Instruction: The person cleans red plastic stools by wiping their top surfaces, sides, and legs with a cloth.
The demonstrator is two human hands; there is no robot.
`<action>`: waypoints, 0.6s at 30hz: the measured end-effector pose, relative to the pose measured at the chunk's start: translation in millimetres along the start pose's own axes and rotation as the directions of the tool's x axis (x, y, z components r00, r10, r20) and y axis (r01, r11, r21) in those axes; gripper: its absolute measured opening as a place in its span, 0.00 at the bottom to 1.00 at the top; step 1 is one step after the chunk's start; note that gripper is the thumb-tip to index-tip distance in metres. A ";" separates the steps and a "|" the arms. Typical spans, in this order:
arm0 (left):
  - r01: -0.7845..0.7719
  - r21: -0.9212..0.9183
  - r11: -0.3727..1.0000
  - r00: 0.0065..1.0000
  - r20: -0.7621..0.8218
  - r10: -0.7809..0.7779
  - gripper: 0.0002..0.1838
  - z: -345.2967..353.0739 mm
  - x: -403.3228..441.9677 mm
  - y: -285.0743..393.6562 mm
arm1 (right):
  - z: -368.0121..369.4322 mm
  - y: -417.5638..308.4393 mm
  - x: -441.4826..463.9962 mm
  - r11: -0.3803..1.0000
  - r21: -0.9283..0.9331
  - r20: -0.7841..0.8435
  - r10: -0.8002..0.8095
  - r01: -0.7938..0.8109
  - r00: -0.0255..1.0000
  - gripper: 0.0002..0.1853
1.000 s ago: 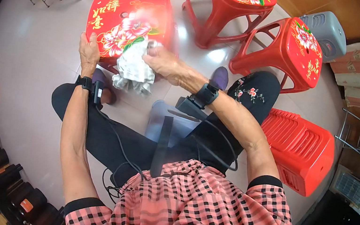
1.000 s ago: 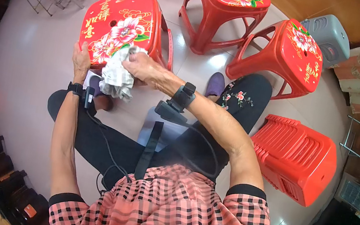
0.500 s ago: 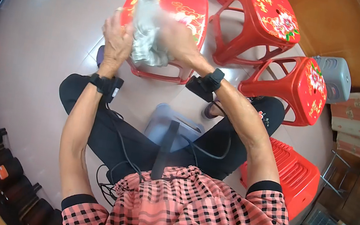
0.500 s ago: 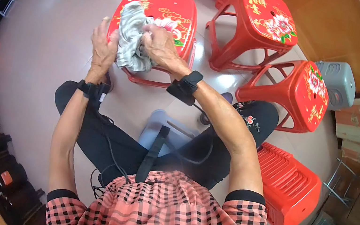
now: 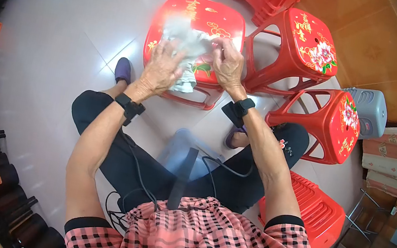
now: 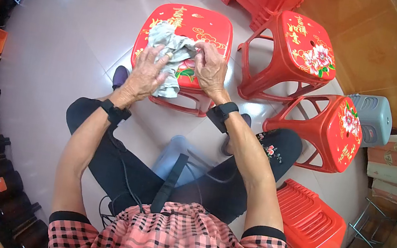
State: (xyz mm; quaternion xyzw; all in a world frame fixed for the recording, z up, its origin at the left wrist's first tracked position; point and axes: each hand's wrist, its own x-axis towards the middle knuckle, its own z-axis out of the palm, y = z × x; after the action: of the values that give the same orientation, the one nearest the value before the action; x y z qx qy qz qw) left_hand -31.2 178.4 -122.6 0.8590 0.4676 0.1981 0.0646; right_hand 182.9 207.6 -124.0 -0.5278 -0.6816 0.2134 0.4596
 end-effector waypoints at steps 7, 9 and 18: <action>0.179 0.018 0.984 0.984 -0.031 -0.178 0.29 -4.1 36.0 -60.6 | 0.9 2.1 -0.7 0.998 -0.018 -0.049 -0.058 0.058 0.997 0.10; 0.210 0.015 0.978 0.976 -0.059 -0.209 0.28 0.8 53.8 -85.0 | 0.1 4.1 -0.6 0.999 -0.001 -0.039 -0.039 0.039 0.999 0.09; 0.082 -0.065 0.994 0.994 0.082 -0.077 0.28 -24.5 139.6 -58.1 | -2.9 0.3 -2.1 0.998 0.047 -0.110 -0.035 0.040 0.993 0.08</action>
State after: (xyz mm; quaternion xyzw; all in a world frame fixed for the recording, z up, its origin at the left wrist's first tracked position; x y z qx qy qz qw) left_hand -18.5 324.6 -78.3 0.8442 0.4914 0.1770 0.1203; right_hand 185.5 205.2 -123.6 -0.5142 -0.6598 0.1921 0.5131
